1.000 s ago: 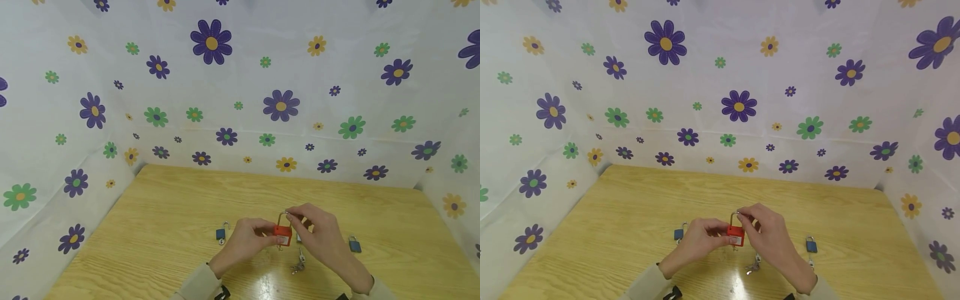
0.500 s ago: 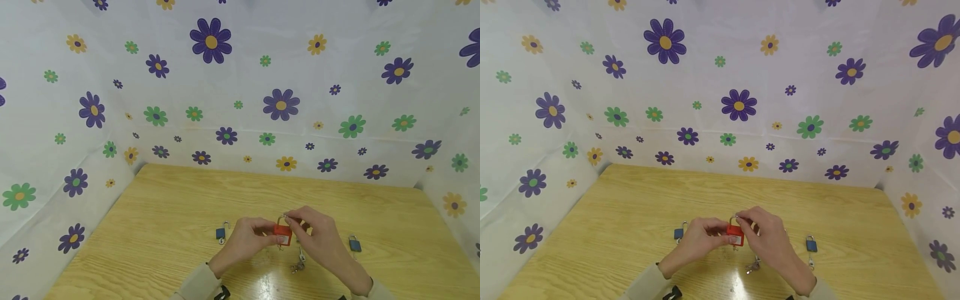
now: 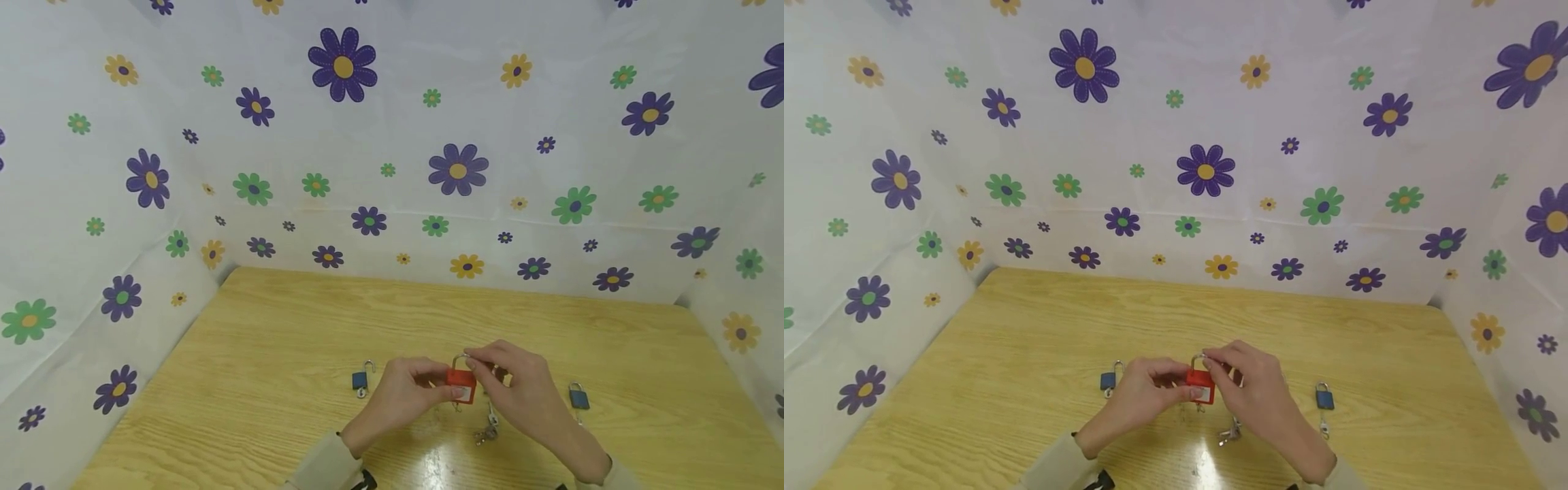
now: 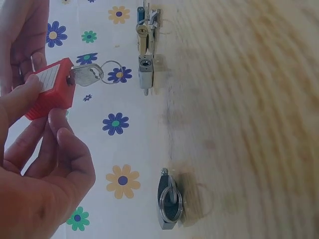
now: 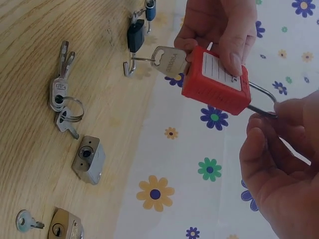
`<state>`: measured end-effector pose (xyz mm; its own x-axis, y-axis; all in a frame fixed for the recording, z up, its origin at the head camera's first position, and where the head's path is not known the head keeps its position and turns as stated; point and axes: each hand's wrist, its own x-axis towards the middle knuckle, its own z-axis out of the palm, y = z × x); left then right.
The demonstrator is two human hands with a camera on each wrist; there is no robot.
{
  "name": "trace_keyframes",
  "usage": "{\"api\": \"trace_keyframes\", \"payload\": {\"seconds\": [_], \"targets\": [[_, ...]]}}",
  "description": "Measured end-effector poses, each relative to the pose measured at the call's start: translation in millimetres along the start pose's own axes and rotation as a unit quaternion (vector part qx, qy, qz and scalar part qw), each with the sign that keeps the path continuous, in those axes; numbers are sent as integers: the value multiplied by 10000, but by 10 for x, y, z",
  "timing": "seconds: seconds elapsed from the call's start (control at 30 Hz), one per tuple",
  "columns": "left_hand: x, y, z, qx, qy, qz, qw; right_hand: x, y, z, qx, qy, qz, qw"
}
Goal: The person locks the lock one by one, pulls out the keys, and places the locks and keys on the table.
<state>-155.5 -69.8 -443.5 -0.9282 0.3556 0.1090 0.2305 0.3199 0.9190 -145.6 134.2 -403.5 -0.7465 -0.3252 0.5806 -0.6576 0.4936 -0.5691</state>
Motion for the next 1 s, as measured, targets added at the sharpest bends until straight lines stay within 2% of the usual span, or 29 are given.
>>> {"api": "trace_keyframes", "payload": {"seconds": [0.13, 0.23, 0.3, 0.4, 0.5, 0.63, 0.73, 0.83, 1.0], "targets": [[-8, -4, -23, -130, 86, -118, 9998, -28, 31, -44, -3, -137, 502, 9986], [-18, 49, -60, -285, 200, -221, 9991, -64, 87, -75, -59, -329, 922, 9952], [-28, 121, -85, -437, 251, -256, 9984, -106, 129, -82, 73, -648, 1221, 9904], [-39, 223, -116, -703, 255, -239, 9969, -182, 185, -66, 660, -1248, 1698, 9753], [-22, 235, -129, -928, 182, -224, 9953, -244, 226, -34, 1467, -1718, 2036, 9526], [19, 154, -127, -1076, 120, -226, 9939, -281, 233, 18, 2222, -1932, 2240, 9290], [32, 121, -124, -1143, 87, -209, 9932, -288, 204, 53, 2447, -1966, 2397, 9187], [31, 111, -115, -1176, 52, -206, 9928, -291, 172, 88, 2488, -1958, 2514, 9146], [21, 109, -104, -1207, 36, -233, 9924, -312, 148, 138, 2510, -1747, 2502, 9186]]}}
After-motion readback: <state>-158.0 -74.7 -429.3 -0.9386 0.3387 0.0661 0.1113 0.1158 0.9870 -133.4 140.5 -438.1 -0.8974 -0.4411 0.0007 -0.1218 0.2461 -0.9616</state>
